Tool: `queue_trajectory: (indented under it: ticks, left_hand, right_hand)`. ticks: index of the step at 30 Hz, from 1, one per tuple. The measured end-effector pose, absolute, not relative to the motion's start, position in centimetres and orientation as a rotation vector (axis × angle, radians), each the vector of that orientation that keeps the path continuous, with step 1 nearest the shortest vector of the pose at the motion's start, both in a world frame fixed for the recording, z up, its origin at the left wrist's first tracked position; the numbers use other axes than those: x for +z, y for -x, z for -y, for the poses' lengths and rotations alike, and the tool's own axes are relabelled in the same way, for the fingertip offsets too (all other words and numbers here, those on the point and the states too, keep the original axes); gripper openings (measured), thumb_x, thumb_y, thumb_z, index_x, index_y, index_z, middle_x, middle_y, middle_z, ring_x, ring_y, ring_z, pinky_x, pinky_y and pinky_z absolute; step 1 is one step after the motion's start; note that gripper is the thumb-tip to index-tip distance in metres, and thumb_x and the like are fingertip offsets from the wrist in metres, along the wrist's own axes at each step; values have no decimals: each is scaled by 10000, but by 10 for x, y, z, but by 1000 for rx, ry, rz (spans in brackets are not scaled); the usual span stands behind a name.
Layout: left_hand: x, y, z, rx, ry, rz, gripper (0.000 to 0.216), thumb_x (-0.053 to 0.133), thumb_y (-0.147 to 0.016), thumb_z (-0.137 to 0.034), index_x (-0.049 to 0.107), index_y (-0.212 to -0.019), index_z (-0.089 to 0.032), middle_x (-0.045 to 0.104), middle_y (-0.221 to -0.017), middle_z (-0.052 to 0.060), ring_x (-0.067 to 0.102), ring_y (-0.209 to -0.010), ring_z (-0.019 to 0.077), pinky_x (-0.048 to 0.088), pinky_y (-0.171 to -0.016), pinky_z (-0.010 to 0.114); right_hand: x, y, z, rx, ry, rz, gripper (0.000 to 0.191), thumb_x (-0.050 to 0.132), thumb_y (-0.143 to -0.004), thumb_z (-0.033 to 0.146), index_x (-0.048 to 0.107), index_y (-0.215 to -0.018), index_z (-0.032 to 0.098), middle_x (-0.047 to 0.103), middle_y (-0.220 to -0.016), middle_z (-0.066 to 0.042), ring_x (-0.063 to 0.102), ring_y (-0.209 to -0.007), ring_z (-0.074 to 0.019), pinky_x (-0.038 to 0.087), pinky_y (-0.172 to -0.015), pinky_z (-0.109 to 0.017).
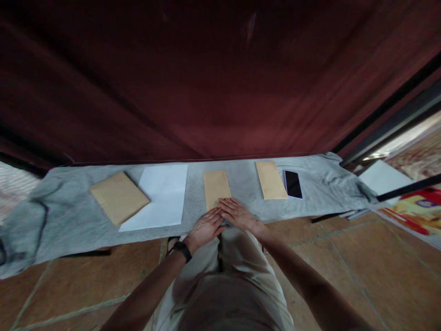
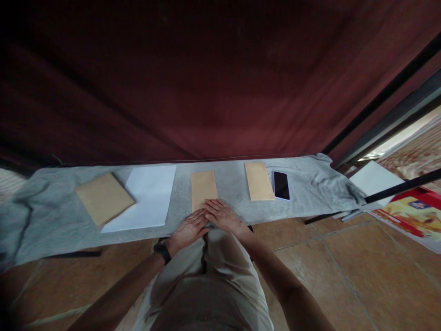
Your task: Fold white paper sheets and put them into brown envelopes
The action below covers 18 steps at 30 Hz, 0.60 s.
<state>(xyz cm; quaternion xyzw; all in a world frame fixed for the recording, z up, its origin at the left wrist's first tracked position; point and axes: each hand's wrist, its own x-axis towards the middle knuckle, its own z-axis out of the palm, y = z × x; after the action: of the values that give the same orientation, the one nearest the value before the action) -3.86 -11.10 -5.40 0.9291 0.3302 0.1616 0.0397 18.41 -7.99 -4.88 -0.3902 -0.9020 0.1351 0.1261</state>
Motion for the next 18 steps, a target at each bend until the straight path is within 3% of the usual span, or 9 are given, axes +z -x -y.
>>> queue_trajectory:
  ticks: [4,10,14,18]
  left_hand:
    - [-52,49,115,621,-2784,-981,421,458,-1066,-377,584,-1416,-180,650,-1434,120,570,-1382,223,483,-1159,446]
    - [-40,56,84,746,-2634,-1214,398,358,-1087,-325,691,-1265,-198,730,-1295,96,656,-1259,212,516,-1118,435]
    - [-37,52,23,640,-2593,-1442,541,304,-1085,-419,497,-1508,-143,536,-1553,139,461,-1474,235,397,-1223,451]
    - [-41,57,-29,441,-2604,-1481,609,255,-1079,-458,421,-1561,-124,457,-1616,136,371,-1528,224,292,-1269,444]
  right_hand:
    - [-54,-199,108,324,1059,2608,614,492,-1066,420,351,-1613,177,399,-1645,-95,364,-1537,-211,238,-1305,-460]
    - [-59,-203,120,275,1037,2567,623,571,-1019,375,405,-1590,188,437,-1625,-99,405,-1514,-221,275,-1291,-459]
    - [-57,-204,118,298,1007,2549,649,605,-992,369,414,-1585,186,462,-1608,-122,434,-1495,-237,306,-1274,-477]
    - [-53,-205,117,370,994,2538,637,592,-990,368,425,-1579,190,481,-1596,-118,447,-1487,-240,319,-1267,-472]
